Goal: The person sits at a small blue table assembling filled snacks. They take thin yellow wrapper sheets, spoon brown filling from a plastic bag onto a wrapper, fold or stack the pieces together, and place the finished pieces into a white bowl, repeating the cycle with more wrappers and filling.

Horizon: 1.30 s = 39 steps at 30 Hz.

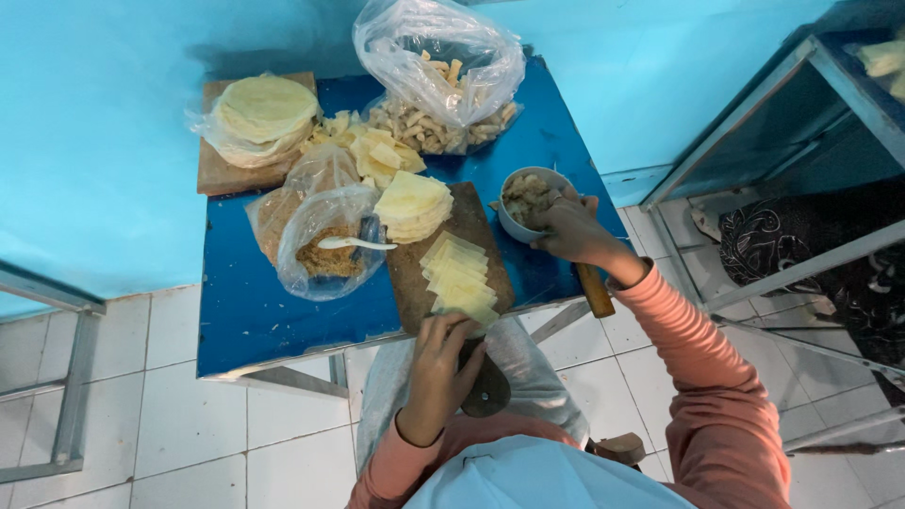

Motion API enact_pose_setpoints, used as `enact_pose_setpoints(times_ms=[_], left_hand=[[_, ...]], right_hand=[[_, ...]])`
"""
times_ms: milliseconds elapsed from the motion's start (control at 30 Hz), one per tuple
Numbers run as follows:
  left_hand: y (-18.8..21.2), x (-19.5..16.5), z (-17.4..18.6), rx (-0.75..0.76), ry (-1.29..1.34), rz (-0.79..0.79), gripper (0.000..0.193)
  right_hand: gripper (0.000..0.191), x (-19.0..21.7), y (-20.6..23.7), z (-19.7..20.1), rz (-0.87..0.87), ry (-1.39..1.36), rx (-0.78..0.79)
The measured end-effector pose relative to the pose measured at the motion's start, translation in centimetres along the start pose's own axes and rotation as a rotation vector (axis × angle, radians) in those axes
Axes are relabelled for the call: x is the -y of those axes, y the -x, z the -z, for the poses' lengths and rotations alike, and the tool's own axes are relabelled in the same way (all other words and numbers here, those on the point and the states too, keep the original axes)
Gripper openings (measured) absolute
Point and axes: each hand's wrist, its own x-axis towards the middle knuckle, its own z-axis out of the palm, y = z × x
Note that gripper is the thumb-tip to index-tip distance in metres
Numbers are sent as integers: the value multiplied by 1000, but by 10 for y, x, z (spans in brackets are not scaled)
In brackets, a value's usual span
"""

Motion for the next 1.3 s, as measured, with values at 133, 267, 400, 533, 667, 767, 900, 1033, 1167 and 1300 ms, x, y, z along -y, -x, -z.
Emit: enact_pose_setpoints(times_ms=[133, 267, 400, 533, 667, 767, 900, 1033, 1167, 1300], left_hand=[[-1, -1, 1, 15, 5, 2, 35], [-1, 0, 1, 34, 5, 19, 36], [-1, 1, 1, 22, 12, 6, 35], [-1, 1, 1, 14, 23, 9, 35], [-1, 2, 1, 9, 16, 6, 35], [-1, 3, 1, 12, 16, -5, 34], [-2, 4, 1, 10, 2, -13, 33], [-1, 3, 1, 17, 4, -3, 32], [-2, 3, 1, 29, 5, -2, 32], [-2, 2, 2, 24, 11, -7, 33]], right_hand=[[33, -2, -2, -3, -52, -71, 19], [43, -3, -1, -9, 62, -188, -181], [53, -8, -2, -6, 13, -333, -201], [53, -10, 7, 7, 128, -517, -258], [40, 10, 31, 13, 168, -279, -443], [31, 27, 43, 11, 148, -15, -515], [35, 32, 45, 10, 221, 103, -660], [36, 29, 44, 12, 158, -29, -599], [59, 29, 45, 16, 115, -89, -594], [43, 23, 40, 16, 97, -119, -489]])
